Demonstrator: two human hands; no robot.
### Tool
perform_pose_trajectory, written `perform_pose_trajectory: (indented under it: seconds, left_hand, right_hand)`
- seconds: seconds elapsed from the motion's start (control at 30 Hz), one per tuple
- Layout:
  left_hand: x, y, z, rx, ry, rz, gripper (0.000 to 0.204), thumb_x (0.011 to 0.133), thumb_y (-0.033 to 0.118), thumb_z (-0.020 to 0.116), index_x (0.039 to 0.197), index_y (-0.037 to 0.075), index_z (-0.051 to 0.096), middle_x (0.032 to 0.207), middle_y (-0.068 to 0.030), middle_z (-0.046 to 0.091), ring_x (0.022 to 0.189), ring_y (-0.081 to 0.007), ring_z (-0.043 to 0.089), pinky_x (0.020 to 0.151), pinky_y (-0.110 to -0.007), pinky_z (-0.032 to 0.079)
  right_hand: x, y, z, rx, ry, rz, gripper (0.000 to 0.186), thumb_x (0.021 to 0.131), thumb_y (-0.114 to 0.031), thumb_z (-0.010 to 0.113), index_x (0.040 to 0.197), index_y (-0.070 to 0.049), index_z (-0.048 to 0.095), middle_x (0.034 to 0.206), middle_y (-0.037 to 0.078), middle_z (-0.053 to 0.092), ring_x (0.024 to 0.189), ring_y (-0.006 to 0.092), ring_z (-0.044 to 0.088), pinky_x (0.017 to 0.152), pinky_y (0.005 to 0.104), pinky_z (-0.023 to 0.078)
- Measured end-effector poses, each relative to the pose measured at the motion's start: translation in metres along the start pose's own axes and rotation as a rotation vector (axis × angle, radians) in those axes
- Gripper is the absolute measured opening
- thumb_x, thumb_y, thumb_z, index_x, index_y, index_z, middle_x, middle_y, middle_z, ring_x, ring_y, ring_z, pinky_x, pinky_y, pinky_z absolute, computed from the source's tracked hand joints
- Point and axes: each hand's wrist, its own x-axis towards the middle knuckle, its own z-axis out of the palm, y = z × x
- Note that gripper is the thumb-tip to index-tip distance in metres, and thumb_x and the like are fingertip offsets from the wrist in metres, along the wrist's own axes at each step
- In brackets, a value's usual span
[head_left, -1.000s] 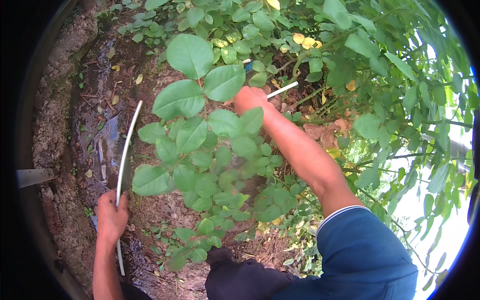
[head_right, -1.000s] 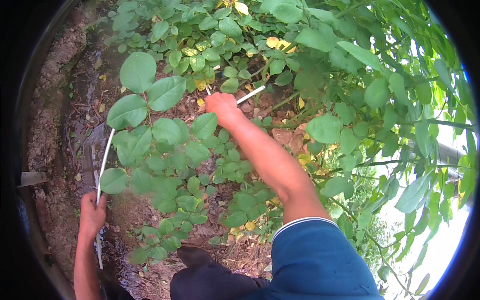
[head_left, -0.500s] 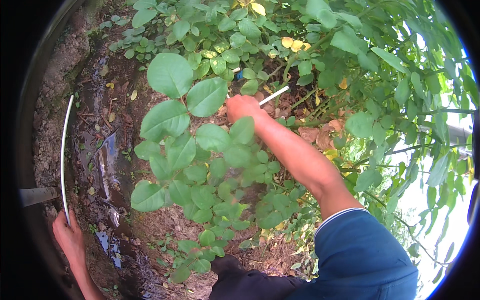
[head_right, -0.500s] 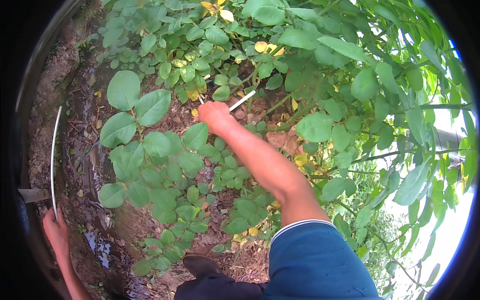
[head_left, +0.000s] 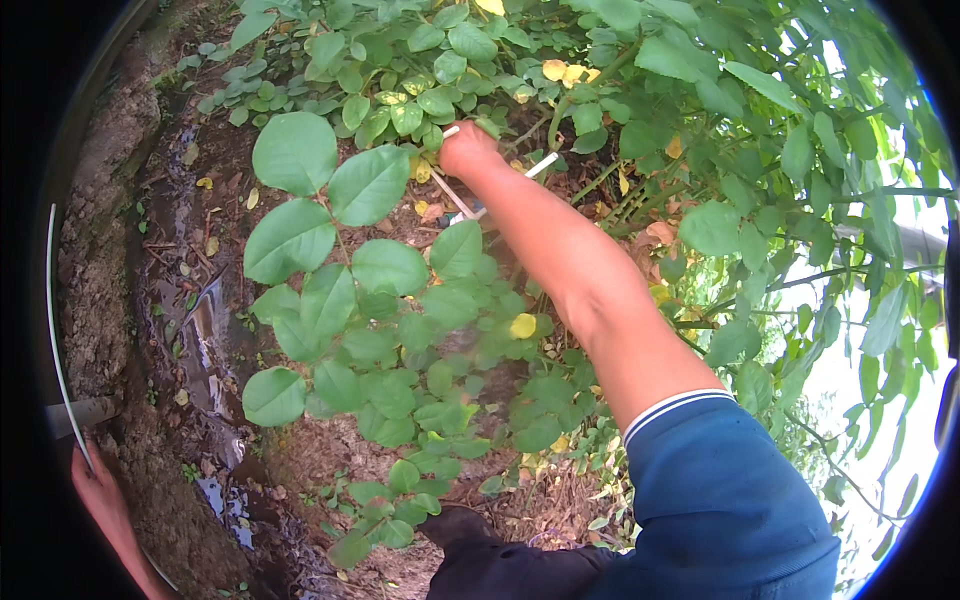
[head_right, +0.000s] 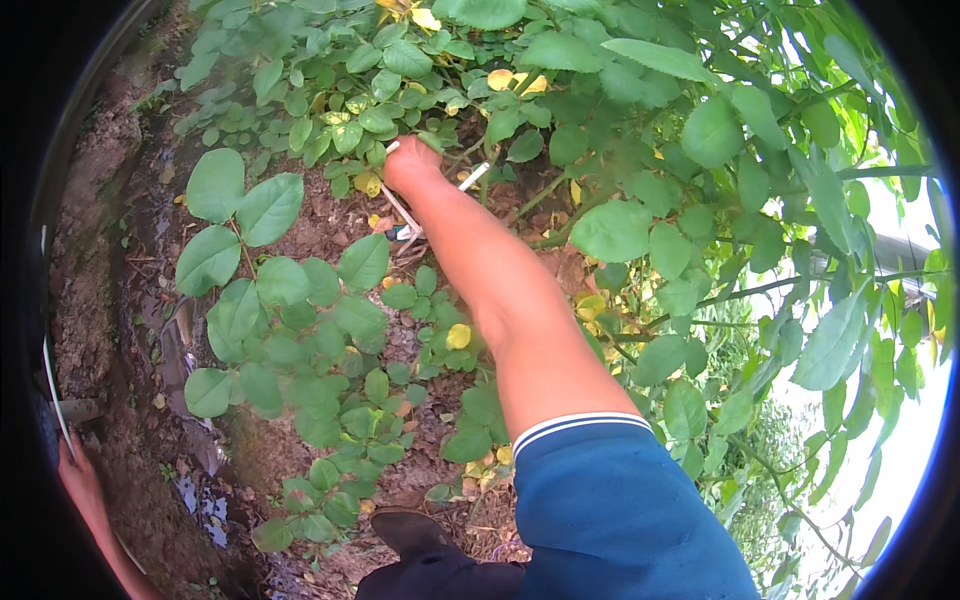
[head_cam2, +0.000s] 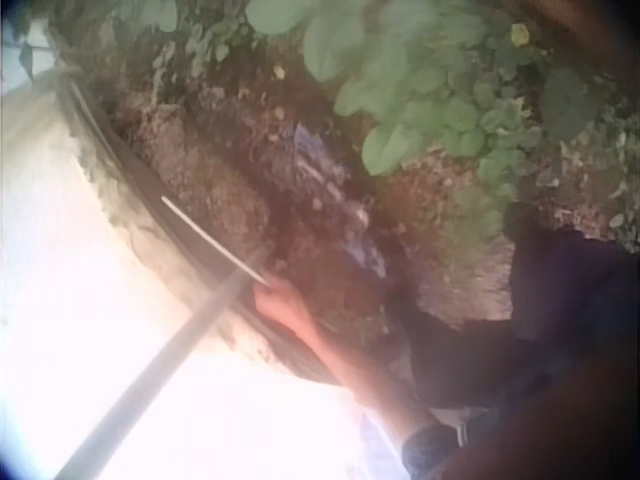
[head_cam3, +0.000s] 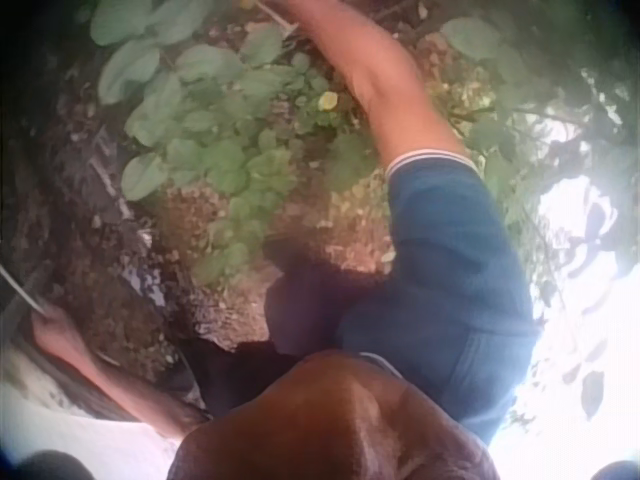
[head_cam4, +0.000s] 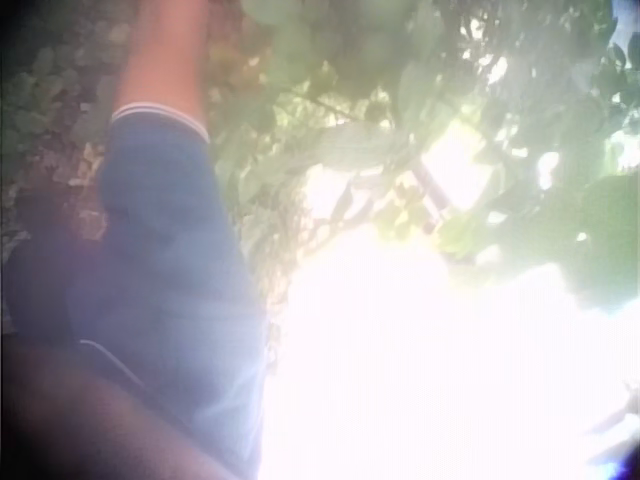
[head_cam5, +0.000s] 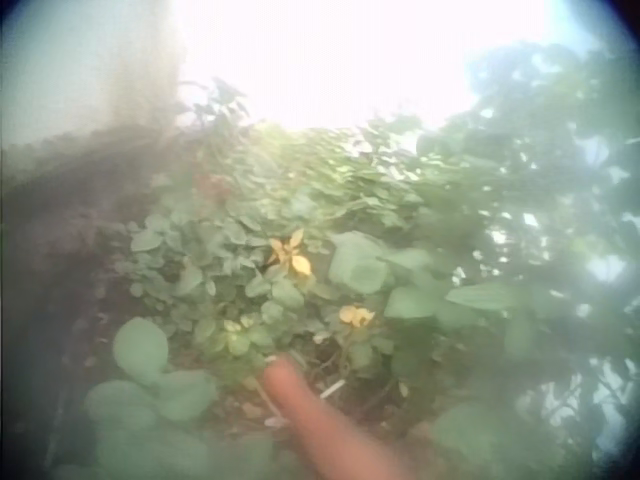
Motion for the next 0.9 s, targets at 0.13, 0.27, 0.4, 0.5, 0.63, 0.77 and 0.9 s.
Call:
perform_pose_trajectory:
  seconds: [0.13,0.27,0.4,0.5,0.63,0.77,0.9]
  left_hand:
    - [0.001,0.001,-0.002,-0.064,-0.106,-0.082,0.035,0.101,0.024,0.047,0.112,-0.007,0.058,0.088,-0.0107,0.060,0.080,-0.0146,0.049,0.076,-0.028,0.043]
    - [0.000,0.008,0.002,-0.165,-0.099,-0.028,0.034,0.100,0.025,0.048,0.113,-0.005,0.059,0.083,-0.0048,0.056,0.074,-0.0108,0.043,0.067,-0.026,0.039]
    - [-0.004,0.008,0.014,-0.164,-0.088,-0.012,0.032,0.100,0.023,0.048,0.113,-0.004,0.060,0.076,0.0020,0.046,0.067,-0.0079,0.033,0.058,-0.026,0.030]
    - [-0.007,0.010,0.026,-0.206,-0.089,-0.017,0.031,0.100,0.023,0.048,0.112,-0.003,0.060,0.074,0.0038,0.041,0.066,-0.0071,0.029,0.055,-0.026,0.026]
    - [-0.015,0.018,0.029,-0.276,-0.087,-0.057,0.029,0.100,0.022,0.049,0.110,-0.002,0.061,0.072,0.0051,0.038,0.065,-0.0059,0.028,0.054,-0.025,0.024]
    - [-0.026,0.027,0.025,-0.290,-0.078,-0.126,0.026,0.100,0.022,0.050,0.106,-0.001,0.062,0.070,0.0073,0.032,0.062,-0.0044,0.024,0.050,-0.025,0.020]
    - [-0.031,0.037,0.031,-0.333,-0.086,-0.053,0.025,0.100,0.020,0.048,0.097,-0.001,0.061,0.069,0.0064,0.030,0.061,-0.0042,0.023,0.050,-0.026,0.018]
  right_hand:
    - [0.000,0.003,0.006,0.067,-0.057,0.023,0.039,0.083,-0.017,0.057,0.121,-0.006,0.056,0.128,0.021,0.055,0.118,0.0337,0.054,0.097,0.0412,0.045]
    - [0.002,0.005,0.022,0.289,-0.100,0.203,0.059,0.083,-0.019,0.061,0.136,-0.004,0.037,0.136,0.023,0.047,0.125,0.0343,0.048,0.103,0.0423,0.039]
    - [0.014,0.013,0.033,0.231,-0.078,0.146,0.052,0.084,-0.022,0.059,0.131,-0.004,0.045,0.138,0.022,0.044,0.128,0.0340,0.045,0.105,0.0413,0.037]
    - [0.022,0.018,0.039,-0.034,-0.124,0.077,0.046,0.089,-0.021,0.046,0.132,-0.006,0.046,0.140,0.021,0.043,0.127,0.0330,0.046,0.104,0.0385,0.036]
    - [0.024,0.017,0.046,-0.005,-0.046,0.127,0.042,0.090,-0.021,0.046,0.130,-0.006,0.050,0.136,0.020,0.047,0.123,0.0315,0.050,0.102,0.0377,0.039]
    - [0.027,0.021,0.054,0.246,0.026,0.191,0.047,0.082,-0.017,0.064,0.125,-0.002,0.052,0.127,0.020,0.056,0.115,0.0309,0.057,0.095,0.0401,0.045]
    - [0.037,0.037,0.067,-0.020,-0.002,-0.004,0.045,0.081,-0.022,0.066,0.120,-0.003,0.054,0.120,0.021,0.059,0.112,0.0322,0.058,0.092,0.0419,0.046]
